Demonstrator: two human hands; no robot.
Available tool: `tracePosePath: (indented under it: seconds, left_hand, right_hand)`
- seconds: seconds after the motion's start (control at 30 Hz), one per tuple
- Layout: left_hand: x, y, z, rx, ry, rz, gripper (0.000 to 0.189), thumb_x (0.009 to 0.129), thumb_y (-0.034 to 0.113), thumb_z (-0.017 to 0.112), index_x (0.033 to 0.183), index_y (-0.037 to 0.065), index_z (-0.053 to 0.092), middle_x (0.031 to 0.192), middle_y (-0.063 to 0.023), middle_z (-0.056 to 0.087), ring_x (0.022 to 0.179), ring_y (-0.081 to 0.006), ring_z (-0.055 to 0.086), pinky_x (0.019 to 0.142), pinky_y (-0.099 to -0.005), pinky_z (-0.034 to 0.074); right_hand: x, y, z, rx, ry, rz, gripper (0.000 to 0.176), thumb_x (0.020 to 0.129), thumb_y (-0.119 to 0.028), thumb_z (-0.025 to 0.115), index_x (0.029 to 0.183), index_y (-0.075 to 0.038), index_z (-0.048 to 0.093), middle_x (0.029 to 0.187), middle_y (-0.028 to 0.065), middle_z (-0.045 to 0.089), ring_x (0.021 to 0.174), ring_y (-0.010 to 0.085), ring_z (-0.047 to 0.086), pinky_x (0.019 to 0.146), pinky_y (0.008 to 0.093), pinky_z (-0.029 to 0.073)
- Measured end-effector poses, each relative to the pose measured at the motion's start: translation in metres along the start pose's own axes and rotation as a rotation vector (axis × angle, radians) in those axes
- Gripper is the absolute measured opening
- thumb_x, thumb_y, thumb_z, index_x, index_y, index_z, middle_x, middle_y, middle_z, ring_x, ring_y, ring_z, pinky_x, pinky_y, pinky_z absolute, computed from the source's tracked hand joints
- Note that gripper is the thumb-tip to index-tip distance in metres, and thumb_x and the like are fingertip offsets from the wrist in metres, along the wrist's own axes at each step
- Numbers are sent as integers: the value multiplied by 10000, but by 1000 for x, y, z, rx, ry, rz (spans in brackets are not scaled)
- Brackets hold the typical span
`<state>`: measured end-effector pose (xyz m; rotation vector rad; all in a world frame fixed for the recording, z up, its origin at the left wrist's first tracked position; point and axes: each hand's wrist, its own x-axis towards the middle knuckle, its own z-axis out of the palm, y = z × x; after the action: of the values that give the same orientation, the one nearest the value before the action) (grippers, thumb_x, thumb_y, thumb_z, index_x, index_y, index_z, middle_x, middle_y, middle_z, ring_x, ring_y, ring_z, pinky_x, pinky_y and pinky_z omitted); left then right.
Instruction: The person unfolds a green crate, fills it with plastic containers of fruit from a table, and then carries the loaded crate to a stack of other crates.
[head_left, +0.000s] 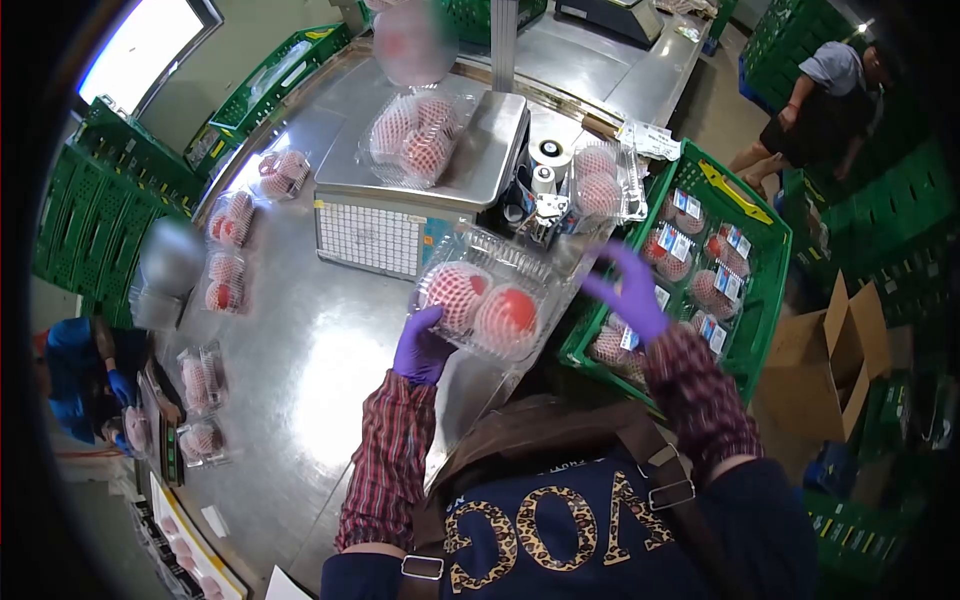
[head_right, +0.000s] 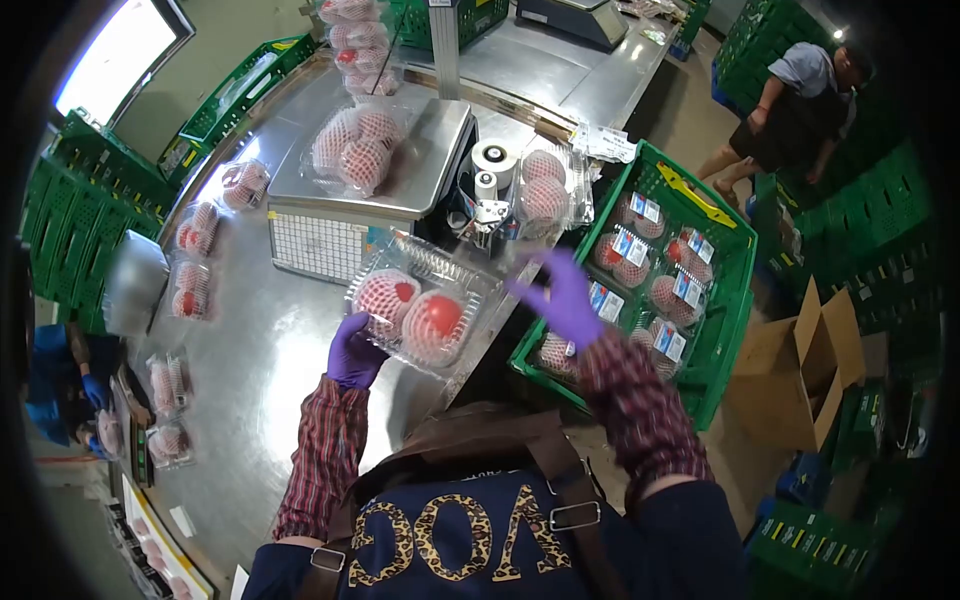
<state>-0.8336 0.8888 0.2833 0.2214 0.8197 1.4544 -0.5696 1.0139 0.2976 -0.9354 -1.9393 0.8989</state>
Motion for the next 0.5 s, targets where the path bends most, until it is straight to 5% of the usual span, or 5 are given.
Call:
tracePosePath:
  seconds: [0.1, 0.2, 0.27, 0.43, 0.5]
  left_hand:
    - [-12, -5, -4, 21, 4, 24, 581, 722, 177, 563, 1255, 84, 351, 1181, -109, 472, 1076, -261, 477, 884, -438, 413]
    - [-22, -12, 17, 109, 50, 174, 653, 699, 121, 569, 1292, 121, 293, 1187, -109, 450, 1075, -249, 481, 822, -389, 474]
    - [-17, -20, 12, 194, 37, 254, 672, 692, 81, 564, 1300, 118, 283, 1175, -114, 454, 1059, -251, 494, 816, -369, 487]
    - [-8, -33, 45, 116, 56, 295, 703, 685, 30, 583, 1307, 73, 257, 1150, -126, 462, 1024, -228, 508, 847, -336, 465]
    - [-5, -39, 54, 48, 48, 299, 722, 689, 21, 586, 1314, 63, 228, 1154, -135, 458, 1027, -237, 507, 857, -342, 462]
  right_hand:
    - [55, 39, 4, -742, 135, -118, 391, 695, -294, 666, 1013, -89, 569, 998, 63, 590, 891, 249, 502, 819, 399, 373]
    - [52, 46, 2, -616, -57, 197, 285, 709, -259, 664, 917, -70, 612, 848, 73, 625, 780, 242, 534, 777, 387, 405]
    - [29, 24, 7, 301, 63, 316, 173, 732, -203, 660, 814, -52, 637, 714, 95, 601, 609, 238, 522, 612, 357, 435]
    - [8, -59, 31, -292, 18, 4, 327, 653, -221, 741, 896, -42, 614, 885, 42, 608, 826, 153, 554, 791, 335, 436]
    - [-7, -43, 28, 68, 263, 74, 397, 688, -217, 708, 1004, -23, 567, 943, 75, 597, 880, 197, 554, 801, 345, 434]
